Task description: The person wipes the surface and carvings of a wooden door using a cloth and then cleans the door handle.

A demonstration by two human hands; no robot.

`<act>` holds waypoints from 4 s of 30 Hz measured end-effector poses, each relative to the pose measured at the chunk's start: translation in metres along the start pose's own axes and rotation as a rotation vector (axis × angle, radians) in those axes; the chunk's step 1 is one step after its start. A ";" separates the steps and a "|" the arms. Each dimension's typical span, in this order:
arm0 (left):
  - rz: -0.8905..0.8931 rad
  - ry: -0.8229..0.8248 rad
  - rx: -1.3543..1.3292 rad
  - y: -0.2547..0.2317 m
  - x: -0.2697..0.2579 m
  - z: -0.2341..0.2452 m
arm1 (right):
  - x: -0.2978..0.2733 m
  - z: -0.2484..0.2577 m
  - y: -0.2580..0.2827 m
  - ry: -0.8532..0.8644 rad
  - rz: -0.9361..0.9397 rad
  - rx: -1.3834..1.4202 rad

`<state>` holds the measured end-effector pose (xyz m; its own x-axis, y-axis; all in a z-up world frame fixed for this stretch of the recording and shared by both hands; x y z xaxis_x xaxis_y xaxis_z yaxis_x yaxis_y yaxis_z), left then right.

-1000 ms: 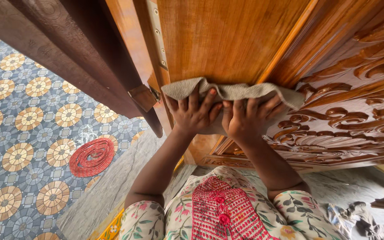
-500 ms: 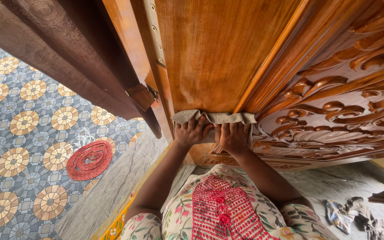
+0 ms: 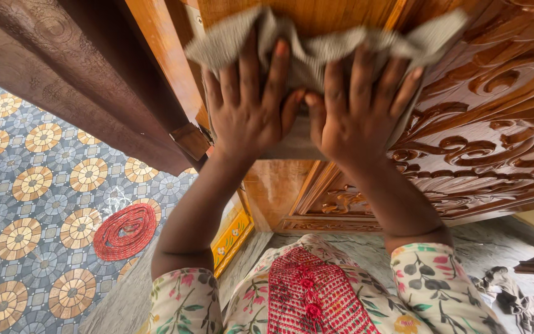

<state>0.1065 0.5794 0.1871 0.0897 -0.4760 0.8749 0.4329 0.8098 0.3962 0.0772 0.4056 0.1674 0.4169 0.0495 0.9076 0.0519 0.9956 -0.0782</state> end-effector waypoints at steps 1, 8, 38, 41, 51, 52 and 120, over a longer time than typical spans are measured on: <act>0.019 0.034 0.007 0.005 0.014 0.005 | 0.016 0.010 -0.001 0.015 -0.018 0.013; 0.061 0.150 0.021 0.017 0.049 0.019 | 0.062 0.036 -0.003 -0.004 -0.073 -0.027; 0.034 0.034 -0.050 -0.050 -0.111 -0.050 | -0.088 -0.042 -0.004 -0.138 0.089 0.069; 0.029 0.003 0.002 -0.027 -0.049 -0.034 | -0.042 -0.024 -0.012 -0.073 0.056 0.046; 0.057 0.009 0.089 -0.003 0.052 0.006 | 0.042 0.021 -0.019 -0.096 -0.027 -0.013; 0.056 0.008 0.093 -0.007 0.047 0.004 | 0.037 0.020 -0.018 -0.083 -0.021 -0.030; -0.156 0.038 -0.153 -0.103 -0.212 -0.078 | -0.197 -0.091 -0.010 -0.101 0.139 0.090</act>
<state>0.1129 0.5707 -0.0609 0.0438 -0.6062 0.7941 0.5751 0.6652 0.4762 0.0770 0.3789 -0.0480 0.3212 0.1906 0.9276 -0.0837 0.9814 -0.1727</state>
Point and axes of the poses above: each hand's wrist, its own x-axis towards the middle knuckle, its own z-axis out of the back of the hand, y = z × x, the point moved 4 cm from there along x, towards the middle knuckle, and after that the axes turned 12 degrees about -z, right-handed, at the moved point
